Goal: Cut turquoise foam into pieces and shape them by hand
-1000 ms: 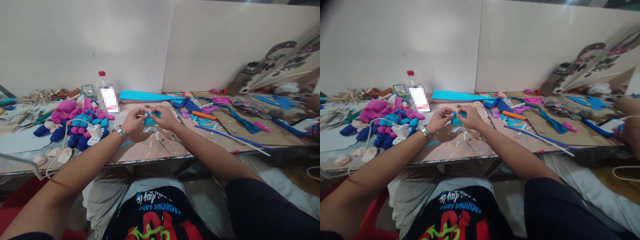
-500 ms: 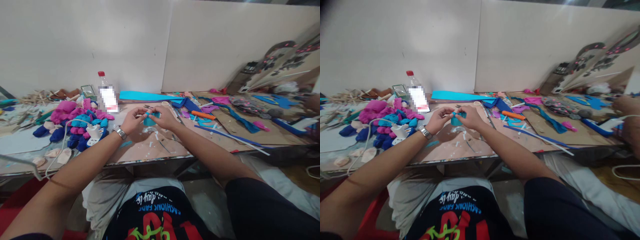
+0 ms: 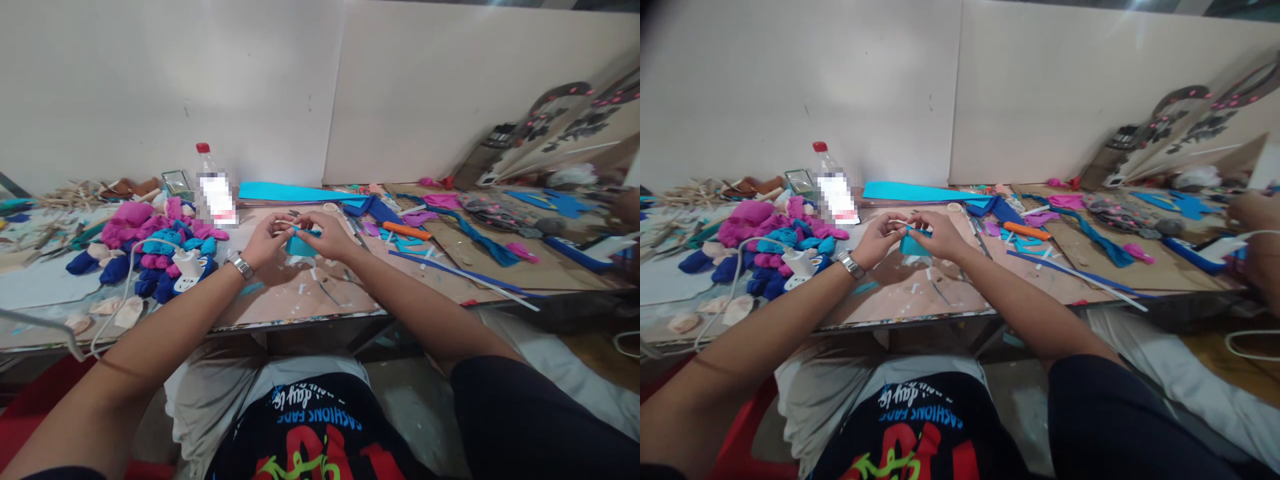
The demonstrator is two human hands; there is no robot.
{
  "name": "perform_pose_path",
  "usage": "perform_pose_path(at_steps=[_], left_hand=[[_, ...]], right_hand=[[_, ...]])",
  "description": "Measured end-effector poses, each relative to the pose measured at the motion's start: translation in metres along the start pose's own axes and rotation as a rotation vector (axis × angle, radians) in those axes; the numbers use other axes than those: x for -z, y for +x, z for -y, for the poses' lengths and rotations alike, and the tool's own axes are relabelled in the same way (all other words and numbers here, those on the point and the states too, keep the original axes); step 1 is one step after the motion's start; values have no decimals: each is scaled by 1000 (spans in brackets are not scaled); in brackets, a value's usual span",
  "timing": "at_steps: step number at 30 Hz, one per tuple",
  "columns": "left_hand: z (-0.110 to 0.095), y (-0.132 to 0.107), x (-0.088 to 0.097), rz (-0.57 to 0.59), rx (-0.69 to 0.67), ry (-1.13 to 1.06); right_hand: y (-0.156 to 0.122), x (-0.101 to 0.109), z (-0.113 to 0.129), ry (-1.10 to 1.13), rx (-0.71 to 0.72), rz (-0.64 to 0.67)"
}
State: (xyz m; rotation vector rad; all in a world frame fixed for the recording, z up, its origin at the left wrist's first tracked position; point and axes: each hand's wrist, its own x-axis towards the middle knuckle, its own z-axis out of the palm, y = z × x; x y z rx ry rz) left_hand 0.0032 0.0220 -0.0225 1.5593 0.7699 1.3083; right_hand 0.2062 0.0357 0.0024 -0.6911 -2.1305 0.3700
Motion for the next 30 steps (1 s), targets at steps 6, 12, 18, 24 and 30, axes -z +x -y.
perform_pose_path(at_steps=[6,12,18,24,30], left_hand=[[0,-1,1,17,10,-48],[0,-2,0,75,23,-46],[0,-3,0,126,21,49],[0,-5,-3,121,65,78],[1,-4,-4,100,6,166]], right_hand=[[-1,0,-3,11,104,62],[-2,-2,-5,-5,99,68],[-1,-2,-8,-7,11,-5],[-1,-2,-5,29,-54,-39],[-2,-2,-5,24,-80,-83]])
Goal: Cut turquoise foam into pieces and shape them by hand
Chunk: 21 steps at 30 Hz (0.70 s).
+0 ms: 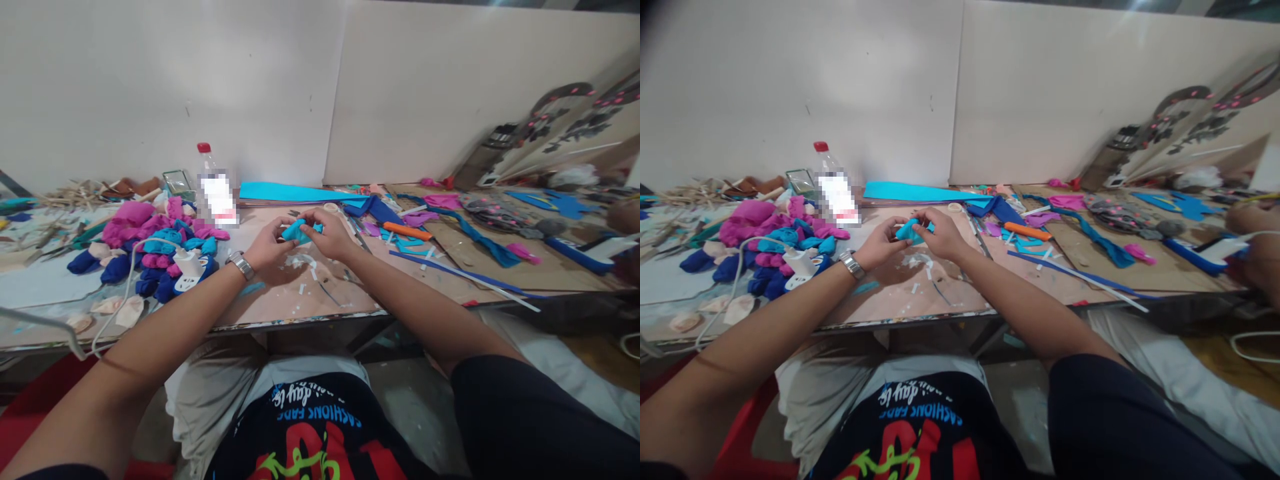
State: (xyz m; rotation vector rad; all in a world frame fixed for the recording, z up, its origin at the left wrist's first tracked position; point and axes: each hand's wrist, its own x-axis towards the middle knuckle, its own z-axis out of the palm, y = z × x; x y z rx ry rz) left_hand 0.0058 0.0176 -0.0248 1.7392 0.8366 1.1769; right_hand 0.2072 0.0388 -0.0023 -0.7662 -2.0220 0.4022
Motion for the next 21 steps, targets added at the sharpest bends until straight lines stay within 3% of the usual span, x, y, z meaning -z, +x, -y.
perform_pose_path(at_steps=[21], left_hand=[[-4,0,-1,-73,-57,164]], right_hand=[[1,-1,2,18,16,-79]])
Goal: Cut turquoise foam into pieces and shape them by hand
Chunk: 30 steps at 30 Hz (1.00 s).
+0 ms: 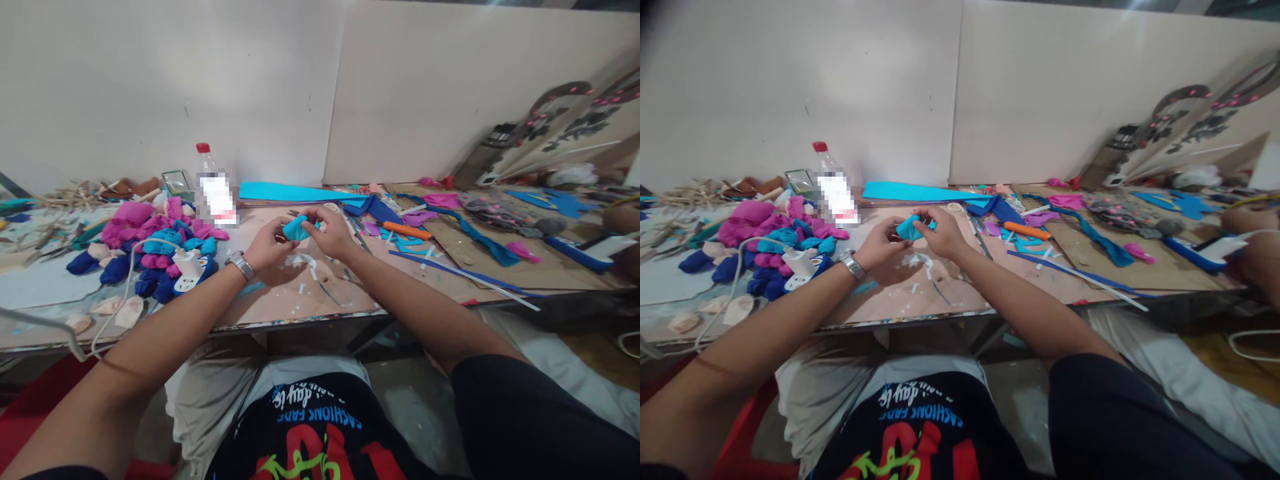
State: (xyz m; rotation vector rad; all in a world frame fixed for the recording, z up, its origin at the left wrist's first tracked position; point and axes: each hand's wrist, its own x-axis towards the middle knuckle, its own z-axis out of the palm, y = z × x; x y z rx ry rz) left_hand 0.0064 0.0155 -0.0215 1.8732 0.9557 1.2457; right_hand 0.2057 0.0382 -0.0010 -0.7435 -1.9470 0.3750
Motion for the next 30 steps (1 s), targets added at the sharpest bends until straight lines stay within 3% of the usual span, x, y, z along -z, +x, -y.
perform_pose_path(at_steps=[20,30], left_hand=[[3,-1,-1,10,18,14],[-1,-1,5,-69,-61,-69]], right_hand=[[0,0,-3,24,-31,-18],[2,6,5,-90,77,113]])
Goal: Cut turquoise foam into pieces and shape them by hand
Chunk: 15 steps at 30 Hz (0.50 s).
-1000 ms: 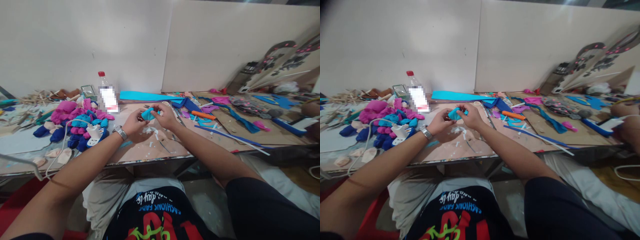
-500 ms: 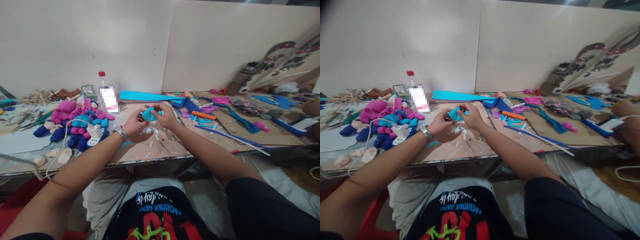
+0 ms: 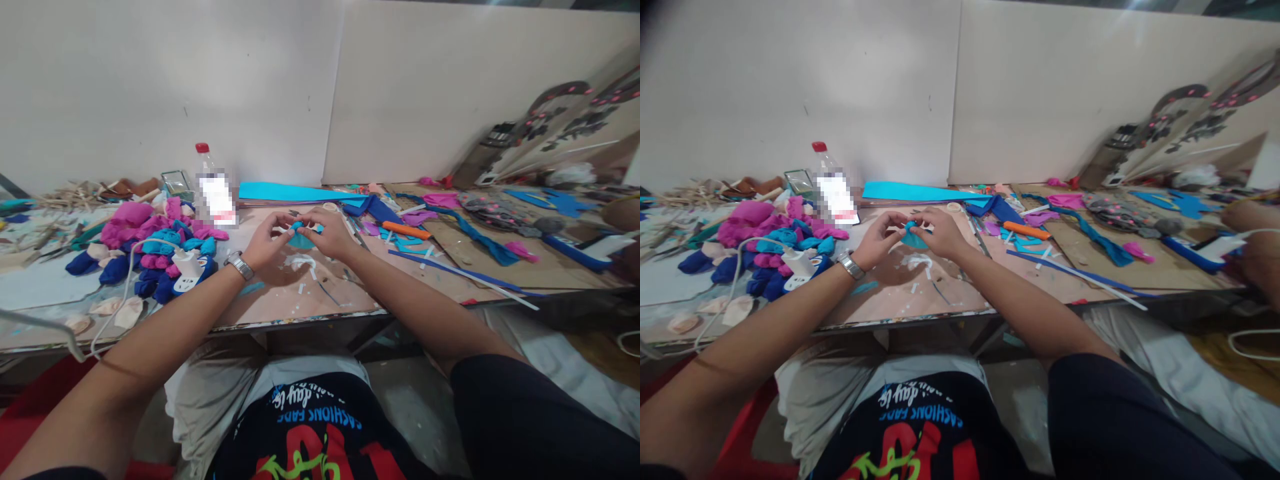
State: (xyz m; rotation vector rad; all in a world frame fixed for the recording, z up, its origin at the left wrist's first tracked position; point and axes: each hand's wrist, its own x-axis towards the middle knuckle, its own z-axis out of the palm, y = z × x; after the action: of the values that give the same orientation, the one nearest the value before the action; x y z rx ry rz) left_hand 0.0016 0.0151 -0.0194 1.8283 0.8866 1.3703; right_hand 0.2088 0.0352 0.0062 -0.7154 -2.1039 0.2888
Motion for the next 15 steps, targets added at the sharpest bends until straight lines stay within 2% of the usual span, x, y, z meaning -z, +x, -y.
perform_pose_path(at_steps=[8,15], left_hand=[[2,1,-2,50,-1,-44],[3,4,0,16,72,-196]], right_hand=[[-3,-4,-1,8,13,35],[-2,-3,2,61,-1,21]])
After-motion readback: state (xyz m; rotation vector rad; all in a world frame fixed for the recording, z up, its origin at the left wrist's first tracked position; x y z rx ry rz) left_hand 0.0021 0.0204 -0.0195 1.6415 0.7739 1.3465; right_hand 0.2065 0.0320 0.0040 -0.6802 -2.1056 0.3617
